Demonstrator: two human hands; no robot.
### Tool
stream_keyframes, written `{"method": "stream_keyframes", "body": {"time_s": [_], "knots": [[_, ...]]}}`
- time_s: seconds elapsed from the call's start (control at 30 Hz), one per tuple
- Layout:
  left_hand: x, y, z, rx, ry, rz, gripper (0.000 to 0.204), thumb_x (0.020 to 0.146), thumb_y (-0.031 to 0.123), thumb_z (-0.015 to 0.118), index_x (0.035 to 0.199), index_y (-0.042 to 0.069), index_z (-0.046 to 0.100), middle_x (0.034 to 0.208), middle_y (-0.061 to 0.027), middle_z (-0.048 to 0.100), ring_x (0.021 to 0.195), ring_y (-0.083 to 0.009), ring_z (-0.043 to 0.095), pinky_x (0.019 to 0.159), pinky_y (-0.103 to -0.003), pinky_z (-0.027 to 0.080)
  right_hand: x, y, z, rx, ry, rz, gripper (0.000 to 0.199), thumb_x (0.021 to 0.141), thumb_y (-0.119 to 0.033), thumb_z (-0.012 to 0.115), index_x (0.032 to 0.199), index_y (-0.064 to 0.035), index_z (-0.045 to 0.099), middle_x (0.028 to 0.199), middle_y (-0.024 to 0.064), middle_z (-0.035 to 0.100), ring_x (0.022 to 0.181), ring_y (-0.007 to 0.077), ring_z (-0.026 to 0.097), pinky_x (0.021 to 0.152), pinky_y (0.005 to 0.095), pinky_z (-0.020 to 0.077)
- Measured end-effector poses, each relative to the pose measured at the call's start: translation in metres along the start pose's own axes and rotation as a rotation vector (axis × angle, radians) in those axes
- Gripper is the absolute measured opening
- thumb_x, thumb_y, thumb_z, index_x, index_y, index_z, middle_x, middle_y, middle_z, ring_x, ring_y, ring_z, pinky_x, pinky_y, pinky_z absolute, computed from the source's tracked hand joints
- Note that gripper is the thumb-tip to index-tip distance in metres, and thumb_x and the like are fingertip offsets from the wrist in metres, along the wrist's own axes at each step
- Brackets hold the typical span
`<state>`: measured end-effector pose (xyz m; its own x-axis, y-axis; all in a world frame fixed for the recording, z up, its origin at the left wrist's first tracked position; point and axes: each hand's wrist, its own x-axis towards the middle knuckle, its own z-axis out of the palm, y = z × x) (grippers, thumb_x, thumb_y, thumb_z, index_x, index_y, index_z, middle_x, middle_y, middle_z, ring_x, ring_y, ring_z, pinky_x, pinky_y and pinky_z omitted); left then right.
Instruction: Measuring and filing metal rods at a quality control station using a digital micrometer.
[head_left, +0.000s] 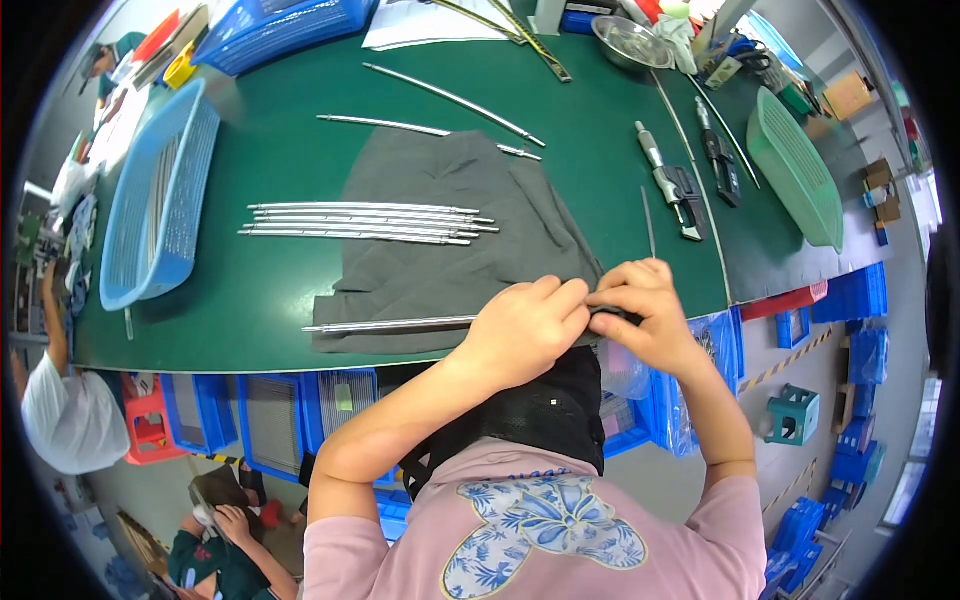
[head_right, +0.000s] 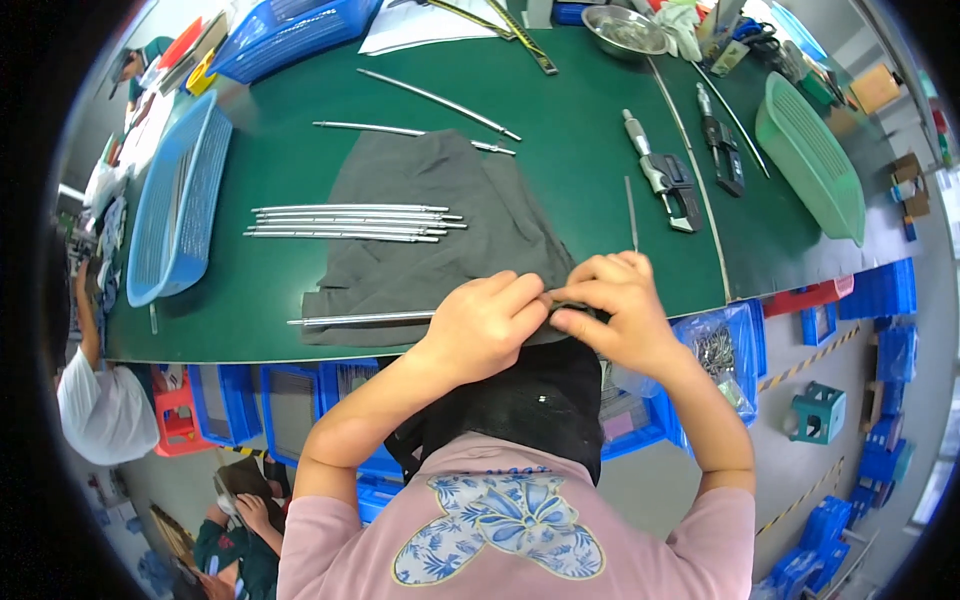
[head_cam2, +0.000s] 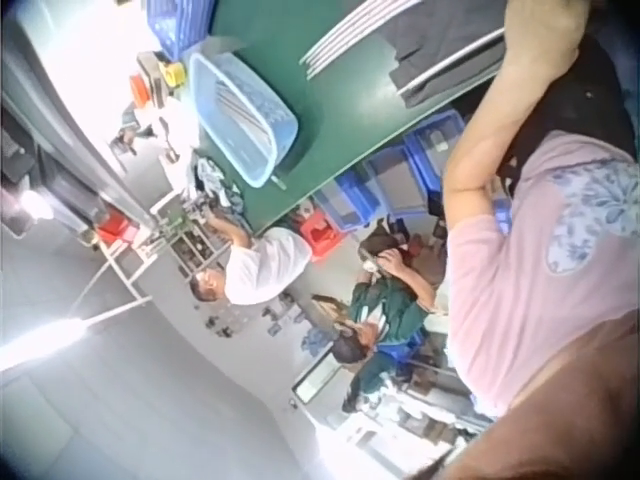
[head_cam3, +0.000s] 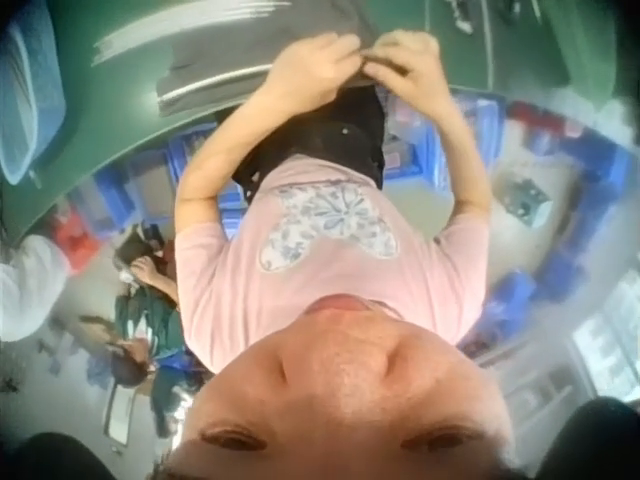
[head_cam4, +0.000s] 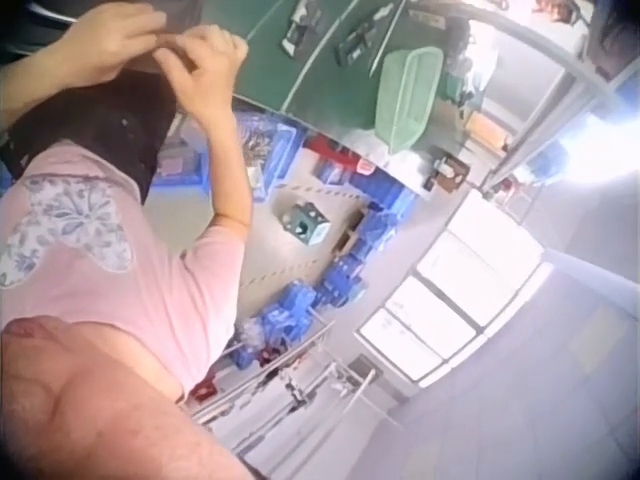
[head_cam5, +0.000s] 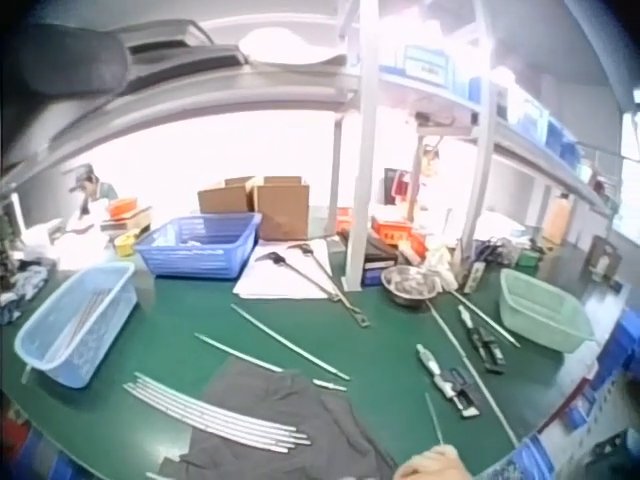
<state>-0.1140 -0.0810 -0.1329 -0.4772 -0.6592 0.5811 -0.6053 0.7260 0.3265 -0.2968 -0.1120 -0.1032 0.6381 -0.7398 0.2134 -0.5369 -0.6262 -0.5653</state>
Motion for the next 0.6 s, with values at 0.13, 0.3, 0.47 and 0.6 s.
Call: {"method": "stream_keyframes", "body": {"time_s": [0.13,0.3,0.47,0.6], "knots": [[0.001,0.005,0.002,0.077,-0.004,0.034,0.007,0.060,0.010,0.053,0.065,0.005,0.050,0.069,-0.0035,0.043,0.061,-0.0163,0.048,0.050,-0.027,0.042,-0.007,0.007,-0.001,0.105,-0.028,0.017,0.014,0.078,-0.016,0.053,0.080,-0.0080,0.064,0.078,0.0015,0.054,0.078,0.0163,0.048,0.080,0.0331,0.0262],[0.004,0.007,-0.003,0.067,0.056,0.066,0.013,0.059,0.005,0.055,0.073,0.004,0.057,0.067,-0.0036,0.045,0.053,-0.0171,0.047,0.045,-0.028,0.040,-0.004,0.010,0.007,0.130,-0.035,0.038,0.010,0.071,-0.018,0.064,0.076,-0.0099,0.061,0.075,0.0009,0.054,0.077,0.0146,0.050,0.085,0.0338,0.0240],[0.000,0.010,-0.015,0.135,-0.004,0.078,0.012,0.061,0.009,0.055,0.071,0.004,0.053,0.066,-0.0025,0.042,0.058,-0.0149,0.047,0.047,-0.026,0.041,-0.008,0.007,-0.003,0.104,-0.070,0.028,0.008,0.072,-0.017,0.062,0.075,-0.0094,0.060,0.073,0.0000,0.052,0.078,0.0145,0.050,0.084,0.0349,0.0250],[-0.005,0.006,-0.033,0.149,0.024,0.046,0.016,0.059,0.002,0.056,0.075,0.003,0.057,0.066,-0.0036,0.047,0.054,-0.0170,0.048,0.045,-0.027,0.040,-0.005,0.001,-0.007,0.052,0.103,0.098,0.007,0.071,-0.014,0.060,0.076,-0.0101,0.060,0.074,0.0011,0.052,0.078,0.0160,0.050,0.084,0.0354,0.0249]]}}
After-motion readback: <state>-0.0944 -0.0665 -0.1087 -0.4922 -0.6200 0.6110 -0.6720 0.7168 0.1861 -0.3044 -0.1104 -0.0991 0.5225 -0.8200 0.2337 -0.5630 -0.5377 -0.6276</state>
